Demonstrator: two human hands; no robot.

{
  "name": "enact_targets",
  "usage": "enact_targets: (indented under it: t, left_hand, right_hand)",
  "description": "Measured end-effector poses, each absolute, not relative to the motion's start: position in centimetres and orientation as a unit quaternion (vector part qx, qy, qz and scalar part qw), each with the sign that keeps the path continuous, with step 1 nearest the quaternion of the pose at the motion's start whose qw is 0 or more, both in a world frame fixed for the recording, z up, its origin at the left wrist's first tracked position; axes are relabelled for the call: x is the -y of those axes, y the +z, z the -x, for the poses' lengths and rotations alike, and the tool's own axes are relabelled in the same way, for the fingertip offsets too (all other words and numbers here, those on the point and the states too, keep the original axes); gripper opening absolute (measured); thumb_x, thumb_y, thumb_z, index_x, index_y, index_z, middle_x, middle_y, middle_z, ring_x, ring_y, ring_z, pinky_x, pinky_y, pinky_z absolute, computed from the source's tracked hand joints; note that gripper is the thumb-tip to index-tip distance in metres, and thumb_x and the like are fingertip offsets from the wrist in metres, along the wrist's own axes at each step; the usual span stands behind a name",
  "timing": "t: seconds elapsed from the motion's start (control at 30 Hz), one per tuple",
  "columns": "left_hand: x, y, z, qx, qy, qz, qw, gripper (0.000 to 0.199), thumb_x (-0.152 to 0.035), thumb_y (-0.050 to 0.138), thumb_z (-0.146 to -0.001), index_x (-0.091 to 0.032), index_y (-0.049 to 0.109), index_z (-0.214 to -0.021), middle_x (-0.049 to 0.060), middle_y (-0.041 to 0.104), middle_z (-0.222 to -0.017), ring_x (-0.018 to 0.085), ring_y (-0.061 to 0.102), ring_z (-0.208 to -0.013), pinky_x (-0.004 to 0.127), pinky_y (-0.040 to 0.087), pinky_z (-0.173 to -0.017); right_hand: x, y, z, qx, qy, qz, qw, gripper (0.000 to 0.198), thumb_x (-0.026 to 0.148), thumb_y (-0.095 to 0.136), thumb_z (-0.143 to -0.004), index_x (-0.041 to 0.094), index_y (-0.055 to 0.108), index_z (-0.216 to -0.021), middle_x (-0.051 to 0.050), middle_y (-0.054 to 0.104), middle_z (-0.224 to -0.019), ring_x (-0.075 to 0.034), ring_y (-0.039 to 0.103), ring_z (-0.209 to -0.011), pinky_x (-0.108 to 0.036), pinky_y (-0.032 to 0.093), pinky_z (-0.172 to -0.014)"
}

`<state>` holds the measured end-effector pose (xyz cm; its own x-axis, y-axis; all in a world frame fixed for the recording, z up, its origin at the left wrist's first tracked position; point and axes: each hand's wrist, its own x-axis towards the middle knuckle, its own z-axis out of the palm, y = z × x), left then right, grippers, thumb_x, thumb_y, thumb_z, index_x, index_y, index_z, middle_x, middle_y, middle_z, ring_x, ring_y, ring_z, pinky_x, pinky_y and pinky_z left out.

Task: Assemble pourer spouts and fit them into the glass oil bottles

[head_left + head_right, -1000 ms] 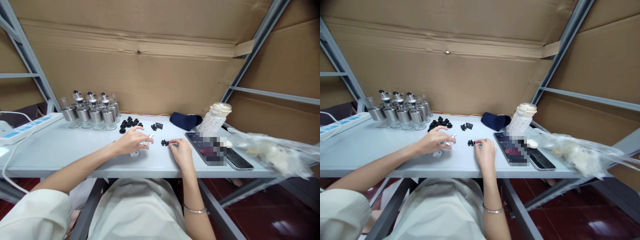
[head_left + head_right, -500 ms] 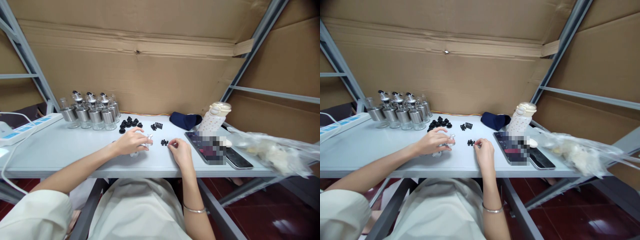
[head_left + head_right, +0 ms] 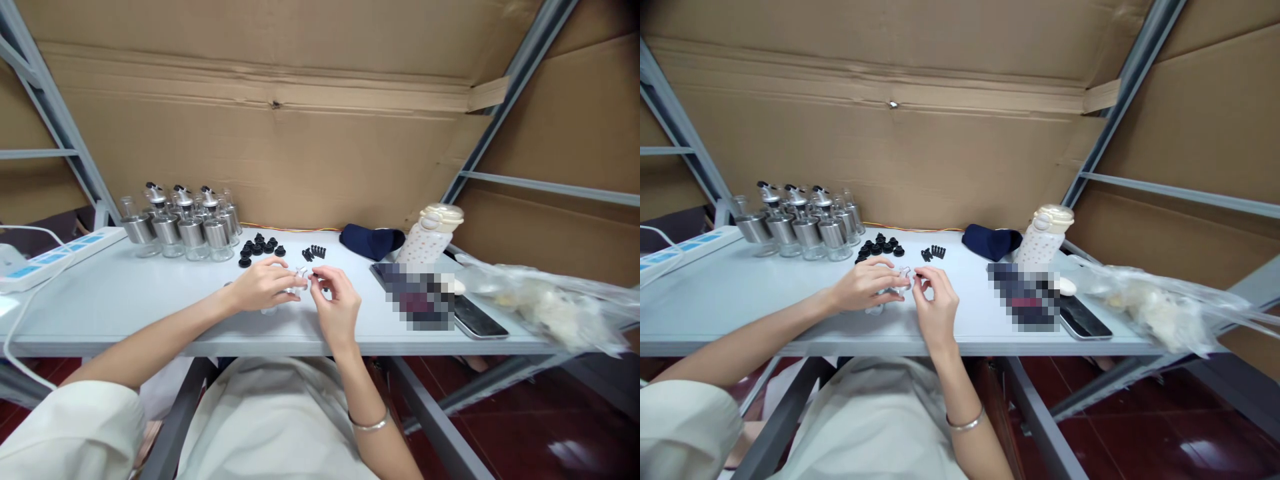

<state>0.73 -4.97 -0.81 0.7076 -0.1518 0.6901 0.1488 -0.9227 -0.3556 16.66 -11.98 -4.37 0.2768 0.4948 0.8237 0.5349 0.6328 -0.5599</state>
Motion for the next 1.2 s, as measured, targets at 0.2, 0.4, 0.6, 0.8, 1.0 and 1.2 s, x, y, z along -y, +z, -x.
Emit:
enact_targets:
  t: [0.2,0.4,0.6,0.8,1.0,1.2]
  left_hand:
    - [5.08,-0.85,-0.85,-0.017,-0.385,0.901,0.199,0.017,-0.030,0.054,-0.092,-0.016,0.060,-0.100,0.002,0.075,-0.083,0.011,0.068,-0.069,0.027,0.051,-0.077]
    - [5.39,-0.91,-1.05,-0.029,-0.364,0.911,0.190,0.018,-0.029,0.052,-0.093,-0.014,0.061,-0.100,0.005,0.074,-0.085,0.012,0.069,-0.074,0.026,0.052,-0.078]
    - [5.22,-1.07,-0.89,-0.021,-0.362,0.911,0.196,0.020,-0.030,0.051,-0.093,-0.015,0.062,-0.102,0.006,0.074,-0.086,0.012,0.068,-0.074,0.026,0.052,-0.077]
    - [4.89,-1.36,-0.71,-0.016,-0.349,0.918,0.187,0.019,-0.028,0.052,-0.093,-0.015,0.062,-0.103,0.006,0.074,-0.090,0.014,0.068,-0.075,0.027,0.052,-0.076]
    - [5.02,-1.27,-0.77,-0.012,-0.340,0.923,0.182,0.021,-0.030,0.050,-0.094,-0.015,0.062,-0.104,0.007,0.074,-0.091,0.014,0.068,-0.076,0.027,0.051,-0.076]
    - [4.86,-1.26,-0.67,-0.009,-0.330,0.926,0.180,0.021,-0.028,0.052,-0.093,-0.014,0.062,-0.105,0.008,0.073,-0.090,0.015,0.068,-0.079,0.028,0.050,-0.076]
  right_hand:
    - [12.32,-4.41,-17.35,0.607,-0.026,0.406,0.683,0.021,0.012,0.051,-0.087,0.022,0.070,-0.091,-0.006,0.072,-0.094,-0.017,0.067,-0.085,-0.031,0.055,-0.073]
    - [12.23,-4.56,-17.18,0.616,-0.035,0.399,0.679,0.023,0.013,0.050,-0.089,0.023,0.069,-0.100,-0.007,0.073,-0.096,-0.018,0.068,-0.090,-0.035,0.056,-0.081]
    - [12.26,-4.31,-17.24,0.622,-0.046,0.397,0.673,0.022,0.013,0.049,-0.090,0.022,0.069,-0.092,-0.007,0.073,-0.094,-0.018,0.068,-0.090,-0.036,0.055,-0.082]
    - [12.45,-4.34,-17.27,0.623,-0.046,0.399,0.672,0.022,0.015,0.049,-0.091,0.023,0.068,-0.097,-0.006,0.073,-0.095,-0.019,0.068,-0.090,-0.036,0.055,-0.081]
    - [12.42,-4.61,-17.13,0.615,-0.047,0.404,0.675,0.026,0.013,0.050,-0.090,0.023,0.063,-0.111,-0.006,0.072,-0.098,-0.016,0.068,-0.091,-0.031,0.055,-0.081]
    - [12.66,-4.15,-17.18,0.640,-0.081,0.388,0.658,0.024,0.014,0.055,-0.087,0.022,0.065,-0.107,-0.007,0.071,-0.097,-0.018,0.066,-0.089,-0.033,0.055,-0.078]
